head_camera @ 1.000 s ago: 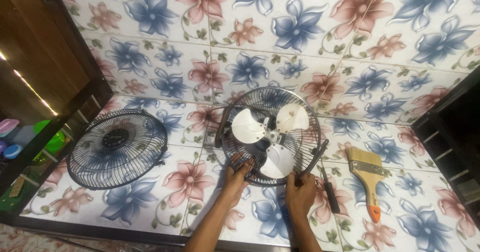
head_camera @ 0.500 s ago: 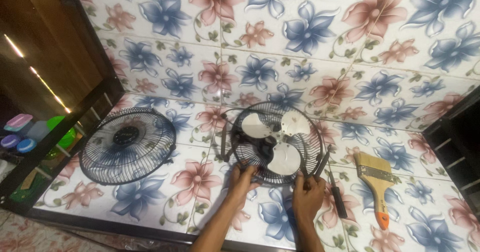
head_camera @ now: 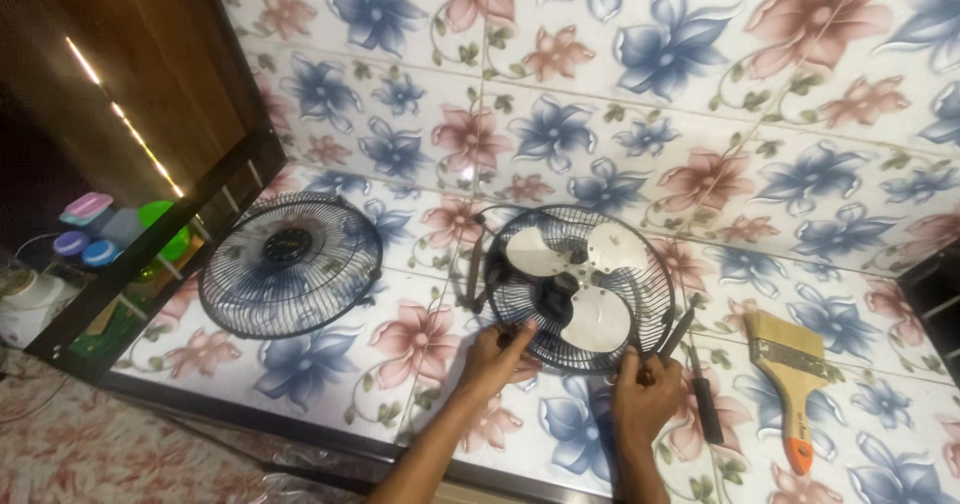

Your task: The person removes the front grill of a small electric fan, then uses a screwdriver to loosen and remove the fan blades from the motor shaft. The fan remains disassembled on the tiled counter.

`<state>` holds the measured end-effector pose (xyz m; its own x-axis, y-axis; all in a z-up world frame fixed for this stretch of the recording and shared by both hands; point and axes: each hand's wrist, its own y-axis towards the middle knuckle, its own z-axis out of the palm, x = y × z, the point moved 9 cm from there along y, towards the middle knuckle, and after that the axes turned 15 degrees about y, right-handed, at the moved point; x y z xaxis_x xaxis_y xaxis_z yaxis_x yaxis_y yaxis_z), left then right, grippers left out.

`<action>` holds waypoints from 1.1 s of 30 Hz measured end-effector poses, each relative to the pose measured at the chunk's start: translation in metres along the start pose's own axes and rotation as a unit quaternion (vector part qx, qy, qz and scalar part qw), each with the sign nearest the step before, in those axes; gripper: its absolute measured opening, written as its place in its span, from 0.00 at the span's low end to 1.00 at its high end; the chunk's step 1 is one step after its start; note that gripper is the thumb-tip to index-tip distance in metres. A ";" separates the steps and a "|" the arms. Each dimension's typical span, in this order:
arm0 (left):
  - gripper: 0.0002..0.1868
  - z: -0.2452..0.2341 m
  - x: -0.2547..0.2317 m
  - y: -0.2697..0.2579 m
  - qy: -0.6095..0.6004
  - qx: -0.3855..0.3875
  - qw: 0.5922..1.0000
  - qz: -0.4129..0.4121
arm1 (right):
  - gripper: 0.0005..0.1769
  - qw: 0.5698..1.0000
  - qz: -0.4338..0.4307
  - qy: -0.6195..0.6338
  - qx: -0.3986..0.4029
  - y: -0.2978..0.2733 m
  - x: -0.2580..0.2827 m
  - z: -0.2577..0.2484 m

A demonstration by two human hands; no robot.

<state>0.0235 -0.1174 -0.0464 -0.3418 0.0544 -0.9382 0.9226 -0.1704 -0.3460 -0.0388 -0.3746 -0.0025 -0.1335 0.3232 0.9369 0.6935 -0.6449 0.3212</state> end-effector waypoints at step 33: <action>0.24 -0.147 -0.089 0.039 0.991 -0.013 0.123 0.058 | 0.28 0.998 -0.022 -0.055 0.010 0.005 0.007 0.007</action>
<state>0.1165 0.0161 0.0220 0.3636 0.1902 0.9119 0.9102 -0.2811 -0.3042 -0.0313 -0.3706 0.0044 -0.0855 0.4259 0.9007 0.7033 -0.6145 0.3574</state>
